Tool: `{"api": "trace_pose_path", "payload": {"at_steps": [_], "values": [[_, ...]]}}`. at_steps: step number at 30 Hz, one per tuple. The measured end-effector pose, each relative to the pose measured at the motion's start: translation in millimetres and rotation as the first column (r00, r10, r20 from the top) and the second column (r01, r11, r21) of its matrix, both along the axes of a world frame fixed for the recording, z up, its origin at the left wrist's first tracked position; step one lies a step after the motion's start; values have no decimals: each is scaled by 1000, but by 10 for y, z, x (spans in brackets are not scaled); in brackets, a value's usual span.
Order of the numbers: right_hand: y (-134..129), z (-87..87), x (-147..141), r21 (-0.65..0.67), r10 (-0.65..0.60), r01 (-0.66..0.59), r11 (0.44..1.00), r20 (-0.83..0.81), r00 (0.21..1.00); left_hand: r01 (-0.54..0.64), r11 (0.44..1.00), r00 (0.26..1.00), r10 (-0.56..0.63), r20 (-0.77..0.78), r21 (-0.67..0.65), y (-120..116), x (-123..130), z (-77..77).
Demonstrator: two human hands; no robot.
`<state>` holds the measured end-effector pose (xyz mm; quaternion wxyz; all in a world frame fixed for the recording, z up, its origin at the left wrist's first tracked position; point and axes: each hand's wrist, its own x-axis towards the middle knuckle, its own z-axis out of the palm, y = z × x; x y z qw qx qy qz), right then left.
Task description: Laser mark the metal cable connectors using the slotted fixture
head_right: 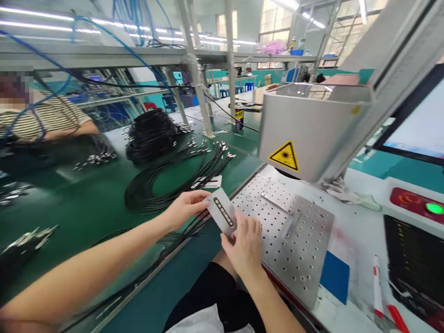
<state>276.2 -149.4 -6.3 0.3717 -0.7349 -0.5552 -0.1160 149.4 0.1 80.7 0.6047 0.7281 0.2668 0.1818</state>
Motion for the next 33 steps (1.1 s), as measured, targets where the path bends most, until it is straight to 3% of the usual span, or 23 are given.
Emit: {"api": "trace_pose_path", "payload": {"at_steps": [1,2,3,5,7,8,9,11,13,18,23,28,30,33], "values": [[96,30,-95,15,69,-69,997,-13,997,-15,987,999,20,-26,161,36,-198,92],[186,63,-180,20,140,-140,990,-30,990,-29,940,997,53,-62,341,61,-394,155],[266,97,-258,21,207,-207,978,-47,977,-28,855,990,93,-101,517,73,-582,184],[388,163,-395,28,316,-315,949,-75,946,32,611,975,155,-160,791,54,-915,124],[456,213,-513,38,406,-405,914,-74,911,113,363,972,153,-179,925,-17,-1159,-70],[474,228,-566,38,450,-448,893,-58,891,136,266,974,141,-178,954,-67,-1239,-195],[483,234,-614,27,491,-491,871,-34,870,143,191,976,133,-170,971,-123,-1293,-323],[488,219,-690,-13,554,-554,833,31,832,121,104,982,130,-134,987,-234,-1329,-544],[485,177,-731,-60,578,-575,816,97,810,109,100,984,127,-122,989,-319,-1305,-673],[459,79,-741,-168,568,-543,823,200,798,199,256,971,80,-226,946,-354,-1222,-680],[424,96,-772,-170,536,-508,844,237,810,159,273,982,59,-181,949,-325,-1202,-699],[587,443,-708,-48,522,-523,851,187,832,147,241,980,96,-174,959,-331,-1213,-756],[828,651,-643,16,489,-496,868,139,861,161,234,976,107,-189,959,-331,-1224,-764],[1359,846,-547,-39,437,-437,898,-25,899,167,264,973,114,-203,950,-333,-1232,-762]]}}
